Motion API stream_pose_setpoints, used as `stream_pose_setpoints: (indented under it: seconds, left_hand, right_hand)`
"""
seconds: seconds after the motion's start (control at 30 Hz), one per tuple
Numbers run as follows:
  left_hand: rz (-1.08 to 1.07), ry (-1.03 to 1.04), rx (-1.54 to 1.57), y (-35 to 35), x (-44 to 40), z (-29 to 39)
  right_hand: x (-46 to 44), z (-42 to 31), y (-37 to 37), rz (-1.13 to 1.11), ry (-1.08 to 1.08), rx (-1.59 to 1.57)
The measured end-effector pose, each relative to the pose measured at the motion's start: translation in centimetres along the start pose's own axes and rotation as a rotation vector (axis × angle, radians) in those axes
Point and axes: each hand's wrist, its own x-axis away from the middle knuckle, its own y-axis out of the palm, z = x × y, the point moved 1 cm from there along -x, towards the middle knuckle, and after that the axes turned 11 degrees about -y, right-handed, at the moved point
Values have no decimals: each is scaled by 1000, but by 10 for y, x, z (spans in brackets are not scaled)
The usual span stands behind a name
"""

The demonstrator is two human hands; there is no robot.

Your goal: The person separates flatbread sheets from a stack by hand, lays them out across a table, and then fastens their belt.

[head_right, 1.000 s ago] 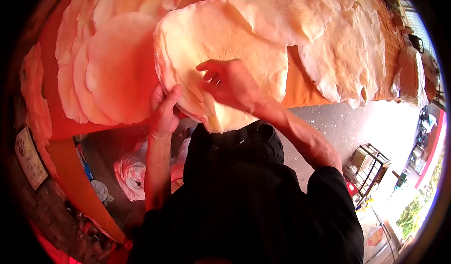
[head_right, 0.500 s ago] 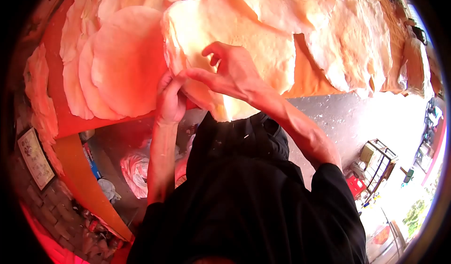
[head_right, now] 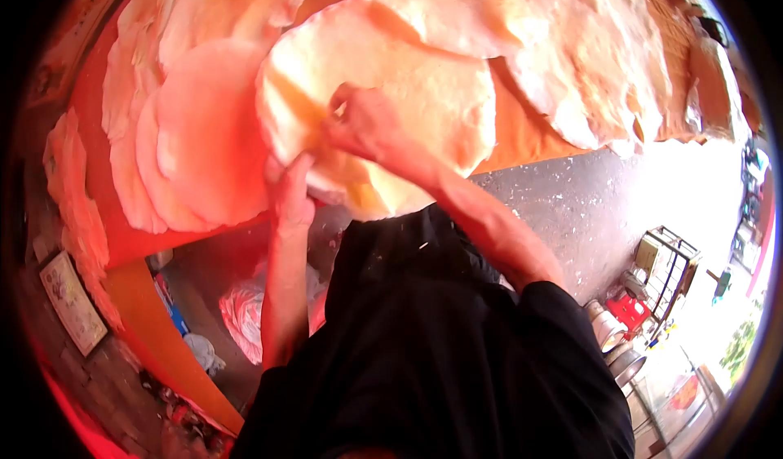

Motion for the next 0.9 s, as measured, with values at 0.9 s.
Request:
stream_pose_setpoints:
  seconds: [0.9]
  left_hand:
    - [27,-135,219,-144,24,2]
  right_hand:
    - [37,5,-279,-91,-270,1166]
